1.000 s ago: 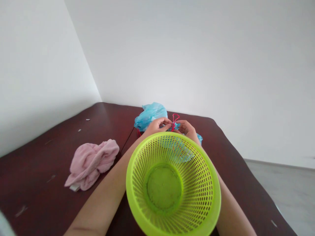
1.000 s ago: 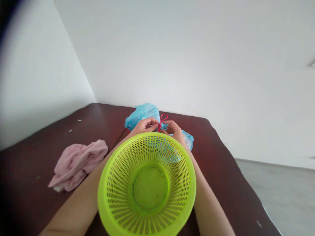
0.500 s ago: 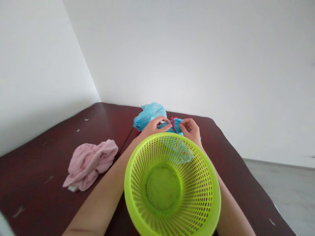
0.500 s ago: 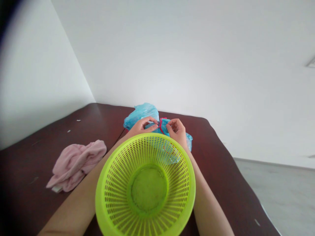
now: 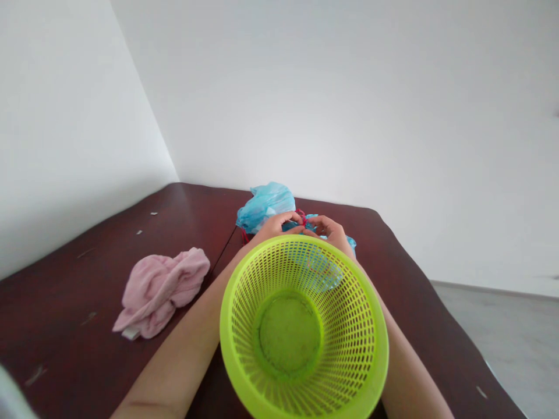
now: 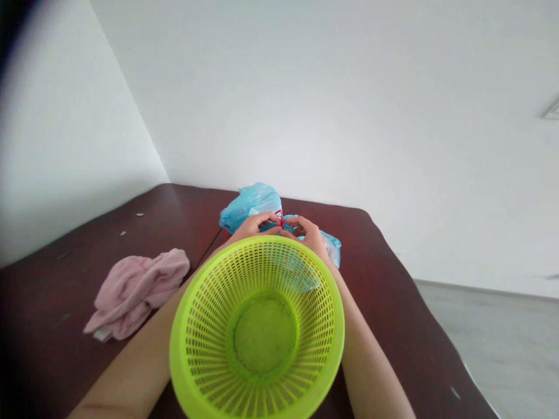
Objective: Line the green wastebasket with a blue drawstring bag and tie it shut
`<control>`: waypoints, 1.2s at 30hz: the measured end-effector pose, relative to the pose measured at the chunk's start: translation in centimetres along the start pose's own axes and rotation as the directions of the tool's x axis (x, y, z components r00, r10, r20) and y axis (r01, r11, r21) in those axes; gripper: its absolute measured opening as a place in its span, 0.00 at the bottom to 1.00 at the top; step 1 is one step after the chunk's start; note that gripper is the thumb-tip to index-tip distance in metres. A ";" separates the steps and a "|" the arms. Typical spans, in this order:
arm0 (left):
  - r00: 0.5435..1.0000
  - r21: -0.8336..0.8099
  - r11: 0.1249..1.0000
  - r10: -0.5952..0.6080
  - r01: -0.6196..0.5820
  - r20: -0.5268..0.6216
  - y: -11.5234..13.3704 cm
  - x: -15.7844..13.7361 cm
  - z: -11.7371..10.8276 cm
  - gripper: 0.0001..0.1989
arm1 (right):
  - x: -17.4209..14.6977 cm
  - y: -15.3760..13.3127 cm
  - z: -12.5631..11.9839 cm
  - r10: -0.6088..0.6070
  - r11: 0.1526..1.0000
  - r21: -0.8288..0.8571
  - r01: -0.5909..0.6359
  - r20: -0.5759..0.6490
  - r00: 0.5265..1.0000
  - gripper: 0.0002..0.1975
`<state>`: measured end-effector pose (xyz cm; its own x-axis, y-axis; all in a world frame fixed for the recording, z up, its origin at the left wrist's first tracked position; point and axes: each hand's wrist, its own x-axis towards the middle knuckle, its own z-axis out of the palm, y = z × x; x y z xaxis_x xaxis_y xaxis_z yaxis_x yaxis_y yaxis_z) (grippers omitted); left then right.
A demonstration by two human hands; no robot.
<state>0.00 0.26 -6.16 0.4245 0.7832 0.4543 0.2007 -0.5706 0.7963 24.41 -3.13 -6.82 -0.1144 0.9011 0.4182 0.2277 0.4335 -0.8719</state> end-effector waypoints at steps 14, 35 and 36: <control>0.994 -0.187 0.978 -0.100 0.092 -0.035 0.3 -0.2 -0.3 0.22 | 0.2 -0.5 -0.1 -0.108 0.992 -0.091 0.092 -0.187 0.976 0.12; 0.993 -0.120 0.986 -0.108 0.112 0.037 1.6 -0.3 0.5 0.16 | -0.3 -0.6 0.2 -0.098 0.995 -0.006 0.098 0.012 0.995 0.24; 0.993 -0.125 0.985 -0.113 0.117 0.035 1.8 -0.3 0.6 0.17 | -0.4 -0.6 0.3 -0.089 0.996 -0.008 0.089 0.015 0.996 0.23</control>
<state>0.71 -1.14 -5.13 0.4293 0.8339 0.3469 0.1372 -0.4398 0.8875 24.04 -3.74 -6.51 -0.1485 0.8586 0.4906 0.2238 0.5125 -0.8290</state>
